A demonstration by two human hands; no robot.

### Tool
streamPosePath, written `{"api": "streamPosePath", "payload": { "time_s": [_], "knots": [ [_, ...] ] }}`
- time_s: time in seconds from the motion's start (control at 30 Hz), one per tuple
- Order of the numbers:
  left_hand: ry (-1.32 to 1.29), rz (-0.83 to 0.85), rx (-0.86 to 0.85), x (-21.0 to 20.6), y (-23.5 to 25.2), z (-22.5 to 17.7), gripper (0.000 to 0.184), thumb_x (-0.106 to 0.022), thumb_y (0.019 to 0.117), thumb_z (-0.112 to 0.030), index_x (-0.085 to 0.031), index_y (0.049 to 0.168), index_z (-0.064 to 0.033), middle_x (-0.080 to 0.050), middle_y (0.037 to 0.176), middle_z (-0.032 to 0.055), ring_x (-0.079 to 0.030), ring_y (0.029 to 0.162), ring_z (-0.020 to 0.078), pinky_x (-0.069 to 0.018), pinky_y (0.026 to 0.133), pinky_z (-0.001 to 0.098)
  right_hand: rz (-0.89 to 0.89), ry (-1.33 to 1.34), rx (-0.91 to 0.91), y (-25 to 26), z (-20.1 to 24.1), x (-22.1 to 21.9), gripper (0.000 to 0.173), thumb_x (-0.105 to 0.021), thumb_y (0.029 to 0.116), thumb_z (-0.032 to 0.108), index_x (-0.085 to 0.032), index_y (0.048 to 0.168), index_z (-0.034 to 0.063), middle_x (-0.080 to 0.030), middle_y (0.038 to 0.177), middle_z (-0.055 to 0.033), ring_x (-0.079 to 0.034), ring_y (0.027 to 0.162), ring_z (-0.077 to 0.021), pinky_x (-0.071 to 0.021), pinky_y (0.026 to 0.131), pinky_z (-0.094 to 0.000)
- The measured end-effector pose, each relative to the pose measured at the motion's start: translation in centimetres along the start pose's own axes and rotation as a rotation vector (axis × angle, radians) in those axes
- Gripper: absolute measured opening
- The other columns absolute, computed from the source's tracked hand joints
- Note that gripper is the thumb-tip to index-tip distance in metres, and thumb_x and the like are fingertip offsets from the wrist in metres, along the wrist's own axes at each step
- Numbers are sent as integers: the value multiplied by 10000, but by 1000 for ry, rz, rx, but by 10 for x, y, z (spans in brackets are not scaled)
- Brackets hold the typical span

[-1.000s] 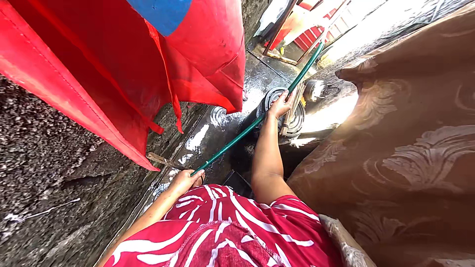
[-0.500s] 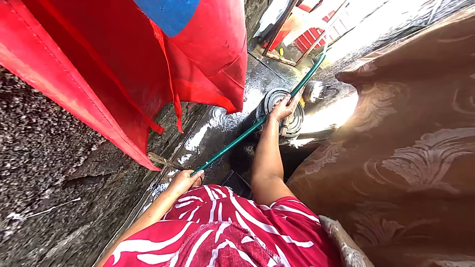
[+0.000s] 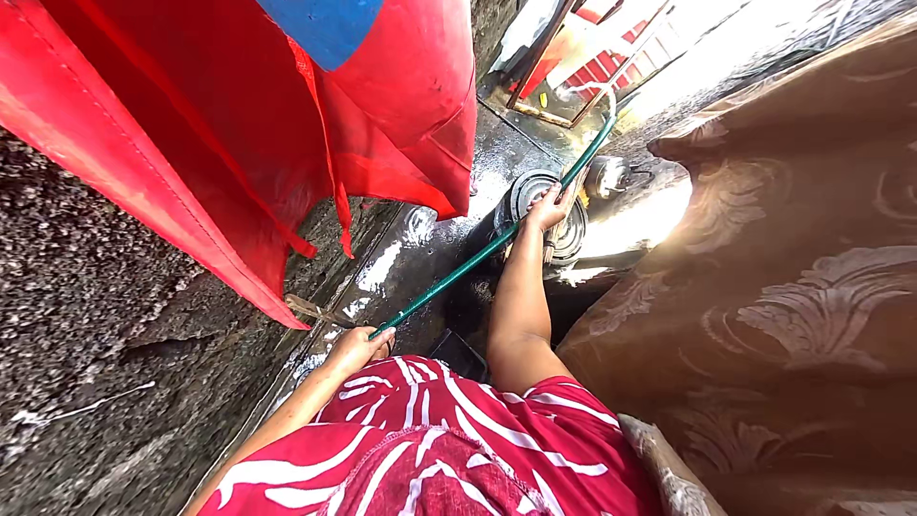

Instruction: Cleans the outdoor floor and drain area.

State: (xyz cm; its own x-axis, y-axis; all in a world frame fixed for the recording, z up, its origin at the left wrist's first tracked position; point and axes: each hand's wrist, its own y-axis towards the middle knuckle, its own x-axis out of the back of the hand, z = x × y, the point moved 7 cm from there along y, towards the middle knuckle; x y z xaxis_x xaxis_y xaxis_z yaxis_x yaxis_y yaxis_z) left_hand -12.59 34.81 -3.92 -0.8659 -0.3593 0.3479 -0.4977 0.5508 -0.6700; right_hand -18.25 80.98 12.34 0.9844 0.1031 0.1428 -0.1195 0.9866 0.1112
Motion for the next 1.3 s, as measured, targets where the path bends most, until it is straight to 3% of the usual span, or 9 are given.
{"api": "streamPosePath", "payload": {
  "time_s": [0.67,0.87,1.03,1.17,1.3],
  "knots": [
    [9,-1,-10,-1,2,0,646,-457,1034,-623,-711,985,-32,-672,870,159,-650,847,315,-502,826,560,1,88,34,-4,1,3,479,-493,1110,253,-416,1558,102,-639,955,-100,-559,567,-110,-489,496,-253],
    [17,4,-8,0,-1,-3,641,-461,1038,-612,-708,992,-22,-670,873,169,-650,853,324,-500,826,568,-1,83,41,-9,7,5,482,-474,1116,232,-390,1577,117,-647,1019,-118,-560,576,-117,-489,503,-261],
    [33,2,-7,-2,-1,-1,643,-457,1036,-618,-711,984,-29,-671,870,166,-651,852,324,-502,829,563,18,63,40,-8,4,6,483,-475,1116,232,-388,1575,110,-631,979,-105,-556,575,-118,-493,506,-265],
    [29,11,-11,-5,0,2,638,-466,1034,-617,-712,986,-30,-671,871,167,-651,851,321,-499,827,563,81,107,-21,-6,0,3,458,-479,1115,232,-424,1553,111,-586,839,-77,-497,505,-102,-452,453,-247],
    [37,7,-14,-7,1,5,655,-460,1027,-636,-713,969,-34,-672,859,161,-654,843,318,-502,822,568,115,141,-73,-5,-6,4,449,-469,1118,240,-430,1552,129,-589,821,-71,-489,491,-102,-435,437,-239]
  ]
}}
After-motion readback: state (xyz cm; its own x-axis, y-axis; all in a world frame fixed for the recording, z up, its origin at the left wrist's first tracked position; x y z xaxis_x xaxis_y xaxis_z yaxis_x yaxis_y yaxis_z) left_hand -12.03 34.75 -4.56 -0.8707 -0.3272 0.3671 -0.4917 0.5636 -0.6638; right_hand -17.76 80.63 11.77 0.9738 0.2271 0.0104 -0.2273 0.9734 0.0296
